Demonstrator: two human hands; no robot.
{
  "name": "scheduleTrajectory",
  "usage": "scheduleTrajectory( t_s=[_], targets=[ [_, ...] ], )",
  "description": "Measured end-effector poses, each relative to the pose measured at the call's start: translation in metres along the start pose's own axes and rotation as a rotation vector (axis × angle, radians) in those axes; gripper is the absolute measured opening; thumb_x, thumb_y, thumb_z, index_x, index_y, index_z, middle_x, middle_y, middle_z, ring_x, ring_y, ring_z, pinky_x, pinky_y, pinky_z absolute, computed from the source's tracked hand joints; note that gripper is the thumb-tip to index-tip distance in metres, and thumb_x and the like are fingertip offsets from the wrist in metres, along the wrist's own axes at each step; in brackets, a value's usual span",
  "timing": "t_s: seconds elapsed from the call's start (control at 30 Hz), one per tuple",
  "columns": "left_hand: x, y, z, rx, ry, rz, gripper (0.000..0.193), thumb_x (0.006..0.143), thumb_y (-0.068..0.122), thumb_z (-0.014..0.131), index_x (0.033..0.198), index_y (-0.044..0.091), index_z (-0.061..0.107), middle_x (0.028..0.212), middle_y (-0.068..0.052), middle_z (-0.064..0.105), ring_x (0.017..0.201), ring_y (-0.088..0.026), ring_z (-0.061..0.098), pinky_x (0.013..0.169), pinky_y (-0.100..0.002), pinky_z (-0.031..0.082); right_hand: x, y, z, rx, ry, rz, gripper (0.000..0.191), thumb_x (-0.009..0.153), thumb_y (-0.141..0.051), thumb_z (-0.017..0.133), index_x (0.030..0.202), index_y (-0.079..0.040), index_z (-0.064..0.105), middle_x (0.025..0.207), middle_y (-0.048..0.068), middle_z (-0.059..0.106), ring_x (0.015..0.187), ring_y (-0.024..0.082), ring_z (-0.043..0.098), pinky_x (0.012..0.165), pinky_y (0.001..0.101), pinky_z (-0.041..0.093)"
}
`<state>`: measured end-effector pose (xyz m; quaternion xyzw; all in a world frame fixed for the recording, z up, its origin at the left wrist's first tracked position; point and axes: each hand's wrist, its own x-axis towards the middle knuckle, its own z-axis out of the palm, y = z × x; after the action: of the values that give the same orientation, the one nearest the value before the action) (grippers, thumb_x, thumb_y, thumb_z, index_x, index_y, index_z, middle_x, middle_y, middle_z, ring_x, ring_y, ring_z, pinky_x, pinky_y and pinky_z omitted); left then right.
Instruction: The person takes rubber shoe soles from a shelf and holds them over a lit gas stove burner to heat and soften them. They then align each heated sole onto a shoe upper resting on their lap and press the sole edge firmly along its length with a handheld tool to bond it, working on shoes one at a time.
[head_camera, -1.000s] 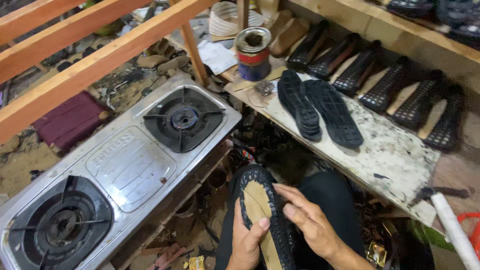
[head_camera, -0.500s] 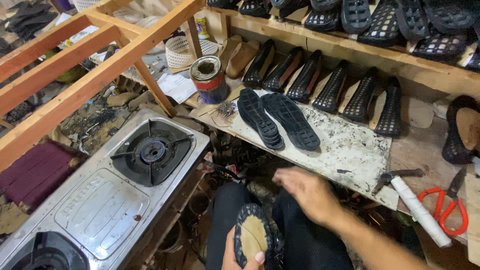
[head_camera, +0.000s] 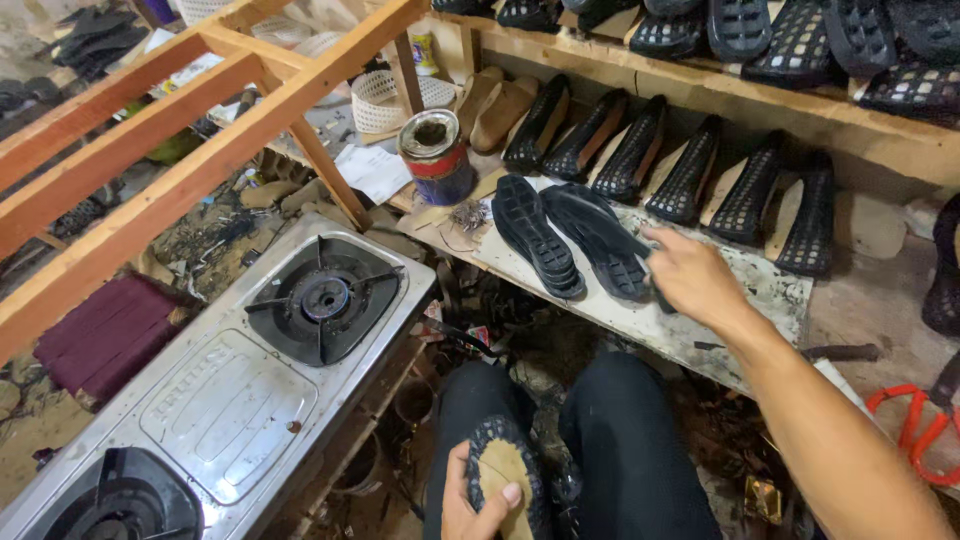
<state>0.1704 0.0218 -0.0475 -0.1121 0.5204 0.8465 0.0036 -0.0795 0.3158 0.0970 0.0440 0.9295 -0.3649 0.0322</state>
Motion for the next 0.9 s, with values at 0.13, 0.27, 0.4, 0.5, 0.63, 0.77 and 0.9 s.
scheduleTrajectory(
  t_s=[0.13, 0.27, 0.4, 0.5, 0.63, 0.77, 0.9],
  targets=[
    [-0.008, 0.011, 0.033, -0.212, 0.135, -0.017, 0.062, 0.074, 0.003, 0.071, 0.134, 0.000, 0.054, 0.110, -0.015, 0.072, 0.099, -0.022, 0.071, 0.090, -0.033, 0.054, -0.076, 0.055, 0.004, 0.731, -0.178, 0.057, 0.053, 0.091, 0.000, 0.047, 0.143, -0.001, 0.056, 0.126, 0.015, 0.070, 0.113, 0.021, 0.066, 0.096, 0.0351, 0.051],
    [-0.014, 0.018, 0.055, -0.330, 0.148, -0.135, 0.062, 0.075, 0.002, 0.068, 0.135, 0.002, 0.052, 0.107, -0.013, 0.071, 0.094, -0.022, 0.070, 0.085, -0.036, 0.056, -0.149, 0.120, 0.025, 0.495, -0.260, 0.103, 0.061, 0.084, 0.002, 0.059, 0.144, -0.008, 0.058, 0.121, 0.013, 0.068, 0.108, 0.021, 0.063, 0.094, 0.0306, 0.050],
    [-0.016, 0.025, 0.063, -0.293, 0.118, -0.176, 0.061, 0.078, 0.001, 0.069, 0.137, 0.002, 0.051, 0.107, -0.011, 0.071, 0.094, -0.020, 0.069, 0.085, -0.035, 0.056, -0.189, 0.134, 0.039, 0.147, -0.248, 0.067, 0.045, 0.085, -0.010, 0.069, 0.129, -0.011, 0.071, 0.116, 0.006, 0.069, 0.095, 0.023, 0.068, 0.082, 0.0315, 0.056],
    [-0.017, 0.028, 0.068, -0.260, 0.094, -0.155, 0.061, 0.079, 0.002, 0.069, 0.137, 0.002, 0.051, 0.107, -0.010, 0.070, 0.094, -0.019, 0.069, 0.085, -0.034, 0.056, -0.206, 0.118, 0.040, -0.120, -0.130, -0.183, 0.042, 0.074, -0.023, 0.081, 0.114, -0.009, 0.075, 0.122, 0.005, 0.068, 0.102, 0.024, 0.070, 0.083, 0.0330, 0.056],
    [-0.015, 0.030, 0.070, -0.259, 0.118, -0.175, 0.060, 0.080, 0.002, 0.069, 0.137, 0.003, 0.052, 0.105, -0.010, 0.070, 0.091, -0.019, 0.068, 0.083, -0.034, 0.056, -0.202, 0.107, 0.036, -0.307, -0.085, -0.466, 0.056, 0.065, -0.038, 0.085, 0.111, -0.008, 0.072, 0.119, 0.009, 0.071, 0.106, 0.029, 0.069, 0.088, 0.0372, 0.055],
    [-0.009, 0.029, 0.059, -0.268, 0.118, -0.179, 0.057, 0.081, 0.003, 0.069, 0.135, 0.002, 0.053, 0.107, -0.010, 0.071, 0.093, -0.018, 0.069, 0.084, -0.033, 0.056, -0.183, 0.115, 0.035, -0.573, -0.172, -0.457, 0.054, 0.071, -0.042, 0.087, 0.117, -0.016, 0.075, 0.119, 0.004, 0.075, 0.106, 0.026, 0.070, 0.093, 0.0384, 0.053],
    [-0.003, 0.024, 0.041, -0.315, 0.086, -0.202, 0.058, 0.080, 0.004, 0.069, 0.136, 0.002, 0.053, 0.108, -0.009, 0.071, 0.095, -0.018, 0.069, 0.086, -0.032, 0.056, -0.168, 0.111, 0.033, -0.357, -0.237, -0.260, 0.046, 0.070, -0.032, 0.089, 0.111, -0.013, 0.081, 0.117, 0.006, 0.077, 0.104, 0.021, 0.076, 0.086, 0.0339, 0.060]
  ],
)
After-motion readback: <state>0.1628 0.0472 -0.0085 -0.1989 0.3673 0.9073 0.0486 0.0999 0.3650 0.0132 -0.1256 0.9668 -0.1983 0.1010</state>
